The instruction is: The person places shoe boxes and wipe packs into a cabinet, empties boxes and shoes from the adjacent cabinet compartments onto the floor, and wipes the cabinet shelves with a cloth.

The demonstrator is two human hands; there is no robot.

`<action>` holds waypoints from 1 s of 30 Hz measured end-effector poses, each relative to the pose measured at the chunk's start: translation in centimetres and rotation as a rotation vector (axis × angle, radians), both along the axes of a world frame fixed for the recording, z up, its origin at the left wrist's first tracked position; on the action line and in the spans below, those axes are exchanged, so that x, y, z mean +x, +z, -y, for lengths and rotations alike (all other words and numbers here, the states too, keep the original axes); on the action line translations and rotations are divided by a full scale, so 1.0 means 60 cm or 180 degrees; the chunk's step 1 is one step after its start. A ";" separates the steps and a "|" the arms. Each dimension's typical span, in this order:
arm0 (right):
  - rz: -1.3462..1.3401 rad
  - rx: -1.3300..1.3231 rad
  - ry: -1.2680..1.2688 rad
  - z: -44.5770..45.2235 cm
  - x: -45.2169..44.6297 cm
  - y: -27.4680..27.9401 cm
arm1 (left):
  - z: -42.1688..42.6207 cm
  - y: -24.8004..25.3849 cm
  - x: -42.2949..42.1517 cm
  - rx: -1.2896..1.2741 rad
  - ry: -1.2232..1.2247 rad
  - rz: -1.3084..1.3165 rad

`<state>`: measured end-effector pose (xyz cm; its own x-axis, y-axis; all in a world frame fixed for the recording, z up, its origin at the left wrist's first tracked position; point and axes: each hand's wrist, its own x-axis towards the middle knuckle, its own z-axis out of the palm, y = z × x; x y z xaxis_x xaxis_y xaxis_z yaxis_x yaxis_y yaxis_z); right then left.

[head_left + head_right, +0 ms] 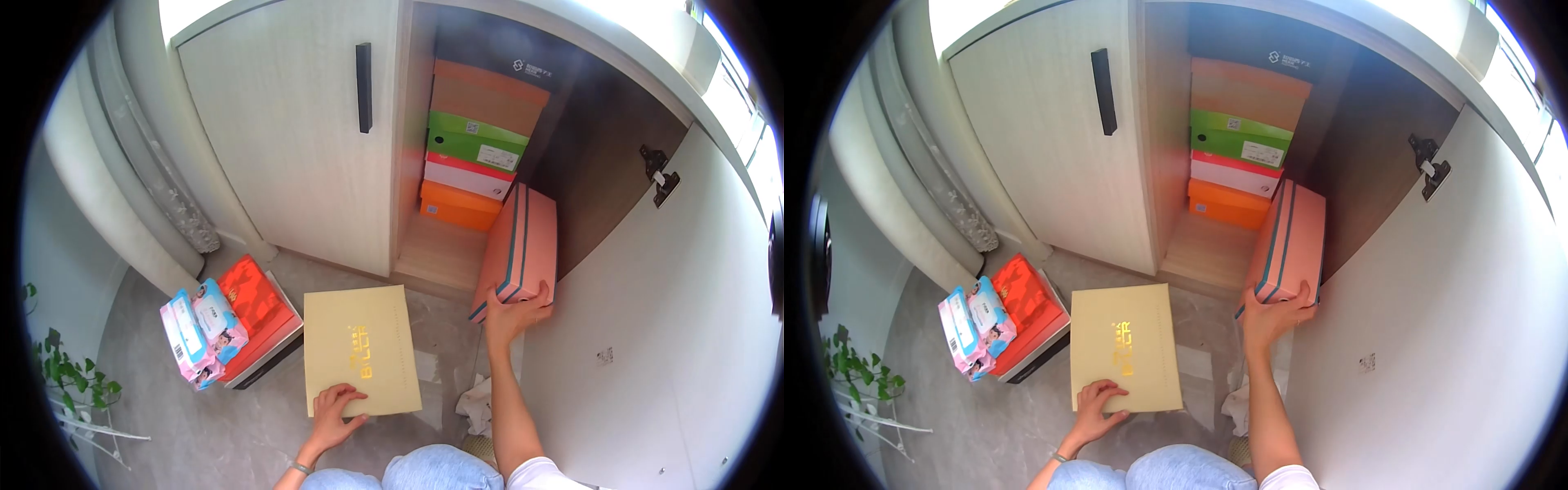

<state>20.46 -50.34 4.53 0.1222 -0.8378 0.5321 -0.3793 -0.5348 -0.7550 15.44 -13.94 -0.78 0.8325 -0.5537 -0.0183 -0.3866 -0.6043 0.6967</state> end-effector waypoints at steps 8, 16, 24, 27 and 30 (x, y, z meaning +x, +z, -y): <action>0.0302 -0.0034 0.0390 -0.019 -0.082 -0.033 | 0.001 -0.007 -0.002 -0.0018 0.0049 -0.0010; 0.0311 0.0030 0.1862 0.015 -0.102 -0.003 | -0.002 -0.004 -0.001 -0.0002 -0.0004 0.0008; 0.0071 0.0026 0.1497 -0.074 -0.138 -0.062 | -0.008 -0.010 0.000 -0.0121 0.0044 -0.0029; -0.0088 0.0393 0.1594 -0.105 -0.205 -0.071 | -0.011 -0.016 -0.002 -0.0142 0.0044 0.0012; -0.0368 0.0684 0.1494 -0.130 -0.274 -0.094 | -0.012 -0.016 0.001 -0.0186 0.0030 0.0036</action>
<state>4.00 -42.54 -1.09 0.5582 -0.7675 0.3152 -0.2235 -0.5049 -0.8337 15.53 -13.21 -1.71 0.8377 -0.5456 0.0232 -0.3890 -0.5664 0.7265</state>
